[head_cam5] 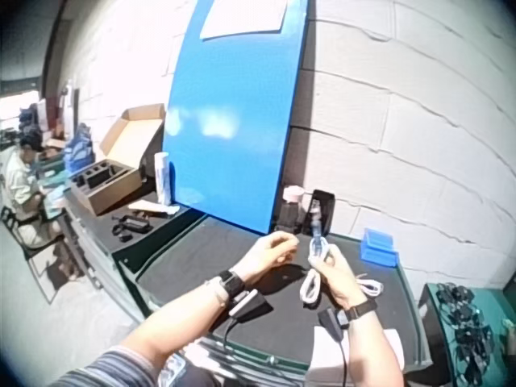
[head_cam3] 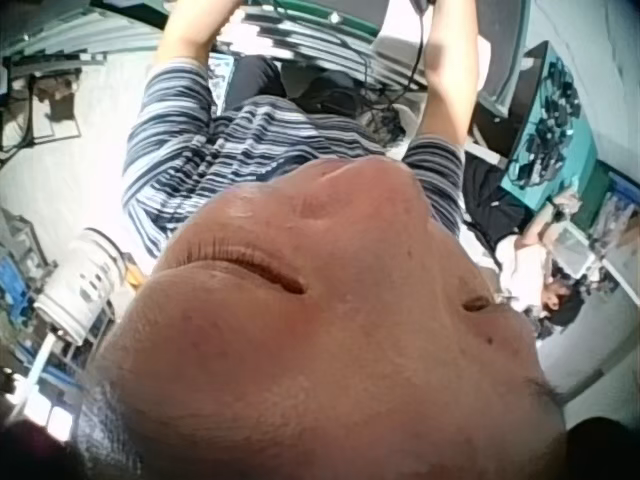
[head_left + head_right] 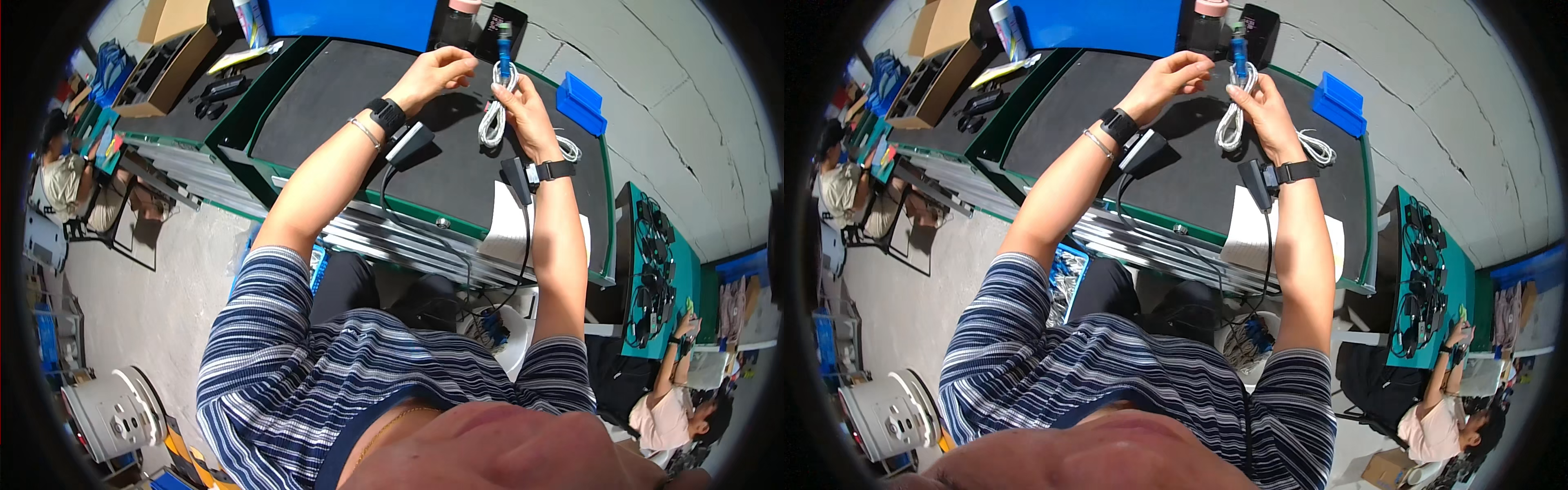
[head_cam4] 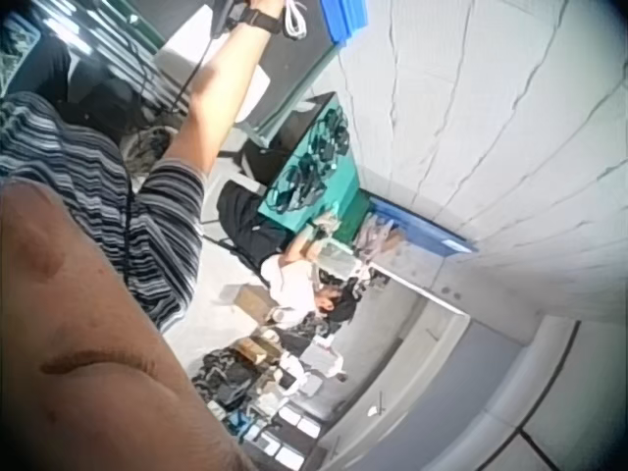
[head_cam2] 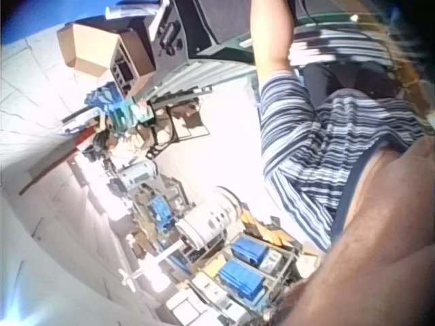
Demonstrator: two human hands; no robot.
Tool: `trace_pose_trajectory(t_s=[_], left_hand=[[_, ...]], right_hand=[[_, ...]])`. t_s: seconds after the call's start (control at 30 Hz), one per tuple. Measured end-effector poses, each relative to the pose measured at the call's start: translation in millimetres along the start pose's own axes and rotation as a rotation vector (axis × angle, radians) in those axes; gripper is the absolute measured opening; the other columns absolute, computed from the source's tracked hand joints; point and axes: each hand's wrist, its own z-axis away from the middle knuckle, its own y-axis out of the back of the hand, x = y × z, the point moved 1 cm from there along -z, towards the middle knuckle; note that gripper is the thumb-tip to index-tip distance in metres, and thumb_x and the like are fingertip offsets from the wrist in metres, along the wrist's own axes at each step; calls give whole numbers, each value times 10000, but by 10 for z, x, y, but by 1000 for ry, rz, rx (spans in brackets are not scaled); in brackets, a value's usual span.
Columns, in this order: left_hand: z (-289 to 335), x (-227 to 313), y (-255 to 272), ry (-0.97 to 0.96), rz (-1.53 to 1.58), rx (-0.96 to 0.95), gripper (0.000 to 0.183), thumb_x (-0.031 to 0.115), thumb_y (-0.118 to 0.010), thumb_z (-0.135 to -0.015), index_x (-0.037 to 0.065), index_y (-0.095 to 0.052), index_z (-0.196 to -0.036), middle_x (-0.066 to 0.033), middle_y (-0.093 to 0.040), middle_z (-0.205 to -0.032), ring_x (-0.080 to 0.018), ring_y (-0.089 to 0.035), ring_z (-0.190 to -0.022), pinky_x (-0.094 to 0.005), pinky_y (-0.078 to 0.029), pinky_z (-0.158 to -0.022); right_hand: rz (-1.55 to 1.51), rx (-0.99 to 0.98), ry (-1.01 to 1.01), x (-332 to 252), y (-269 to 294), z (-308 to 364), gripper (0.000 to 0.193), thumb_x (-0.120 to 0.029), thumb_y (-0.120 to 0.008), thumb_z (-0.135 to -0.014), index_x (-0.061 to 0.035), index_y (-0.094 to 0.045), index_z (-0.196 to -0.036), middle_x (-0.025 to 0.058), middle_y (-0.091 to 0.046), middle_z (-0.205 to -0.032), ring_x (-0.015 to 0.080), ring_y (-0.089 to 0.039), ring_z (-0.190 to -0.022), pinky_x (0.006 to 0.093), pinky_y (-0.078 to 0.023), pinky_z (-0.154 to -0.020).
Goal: Bundling and organizing various cables and electronic components at a workshop bench.
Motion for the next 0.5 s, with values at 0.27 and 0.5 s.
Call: trace_pose_trajectory(t_s=[0.27, 0.5], left_hand=[[-30, -169, 55, -24, -193, -134, 246, 298, -654, -923, 61, -584, -930, 36, -545, -787, -52, -473, -724, -206, -414, -689], [-24, -145, 34, -13, -67, -166, 203, 270, -643, -930, 75, -594, -948, 14, -628, -855, -47, -516, -767, -200, -404, -704]], right_hand=[[160, -90, 77, 43, -244, 29, 339, -181, -657, -918, -44, -491, -1179, 51, -633, -1030, 104, -610, -933, 253, -484, -788], [100, -45, 39, 83, -164, 9, 245, -218, -485, -1004, -62, -507, -1191, 38, -614, -1036, 95, -603, -924, 244, -482, -794]])
